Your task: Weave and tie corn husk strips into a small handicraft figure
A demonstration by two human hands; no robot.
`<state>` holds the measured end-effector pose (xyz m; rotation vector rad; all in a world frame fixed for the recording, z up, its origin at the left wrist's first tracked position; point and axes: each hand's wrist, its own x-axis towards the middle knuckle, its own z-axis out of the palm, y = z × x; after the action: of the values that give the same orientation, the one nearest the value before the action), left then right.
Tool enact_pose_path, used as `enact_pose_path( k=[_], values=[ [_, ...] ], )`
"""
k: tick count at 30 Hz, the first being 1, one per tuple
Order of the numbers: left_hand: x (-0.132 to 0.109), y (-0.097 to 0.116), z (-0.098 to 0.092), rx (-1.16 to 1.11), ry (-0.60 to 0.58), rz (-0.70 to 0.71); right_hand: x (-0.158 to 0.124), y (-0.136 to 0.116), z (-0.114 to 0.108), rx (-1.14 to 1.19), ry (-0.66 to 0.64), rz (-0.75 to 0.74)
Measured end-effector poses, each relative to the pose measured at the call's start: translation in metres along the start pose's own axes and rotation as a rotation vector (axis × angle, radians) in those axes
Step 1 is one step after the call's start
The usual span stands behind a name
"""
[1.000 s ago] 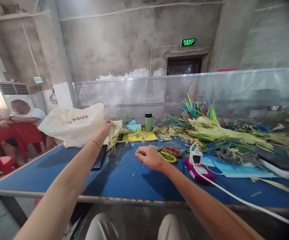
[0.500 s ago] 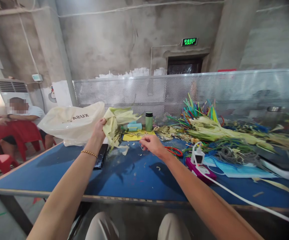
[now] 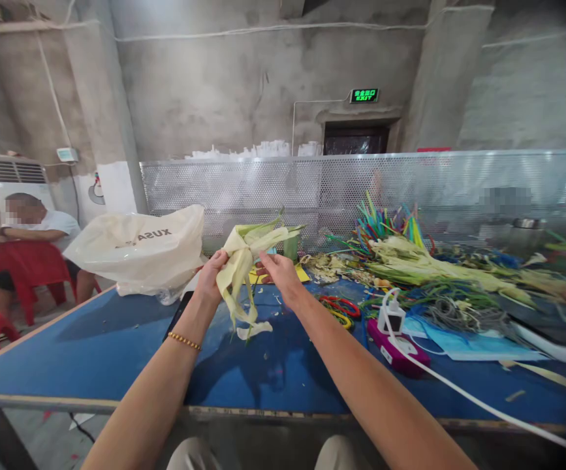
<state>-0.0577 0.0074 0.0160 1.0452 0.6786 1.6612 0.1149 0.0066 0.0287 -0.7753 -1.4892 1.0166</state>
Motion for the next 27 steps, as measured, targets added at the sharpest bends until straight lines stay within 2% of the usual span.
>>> enact_pose_path(
  k=[3, 7, 9, 11, 14, 15, 17, 19, 20, 21, 23, 27],
  values=[
    [-0.008, -0.005, 0.003, -0.069, -0.088, -0.011, 0.004, 0.003, -0.003, 0.162, 0.055, 0.022],
    [-0.014, -0.010, 0.004, 0.001, -0.204, -0.046, 0.003, 0.008, -0.009, 0.265, 0.082, 0.031],
    [-0.015, -0.012, 0.004, 0.056, -0.218, -0.052, 0.001, 0.010, -0.013, 0.263, 0.078, 0.014],
    [-0.014, -0.012, 0.006, 0.132, -0.149, -0.047, 0.001, 0.011, -0.017, 0.189, 0.101, -0.038],
    [-0.018, -0.010, 0.011, 0.264, -0.018, 0.058, 0.002, 0.015, -0.022, -0.039, 0.203, -0.112],
    [-0.021, -0.010, 0.014, 0.308, -0.026, 0.094, 0.002, 0.017, -0.023, -0.124, 0.242, -0.125],
    [-0.027, -0.012, 0.021, 0.378, -0.135, 0.089, 0.002, 0.021, -0.023, -0.266, 0.285, -0.139],
    [-0.032, -0.017, 0.027, 0.368, -0.285, 0.061, 0.001, 0.022, -0.020, -0.337, 0.267, -0.162],
    [-0.034, -0.019, 0.029, 0.343, -0.301, 0.099, -0.001, 0.022, -0.018, -0.341, 0.245, -0.182],
    [-0.034, -0.022, 0.031, 0.333, -0.275, 0.113, -0.003, 0.021, -0.017, -0.323, 0.223, -0.202],
    [-0.034, -0.025, 0.030, 0.293, -0.251, 0.053, -0.007, 0.017, -0.014, -0.241, 0.184, -0.222],
    [-0.031, -0.025, 0.025, 0.122, -0.291, -0.076, -0.013, 0.010, -0.014, -0.084, 0.131, -0.180]
  ],
)
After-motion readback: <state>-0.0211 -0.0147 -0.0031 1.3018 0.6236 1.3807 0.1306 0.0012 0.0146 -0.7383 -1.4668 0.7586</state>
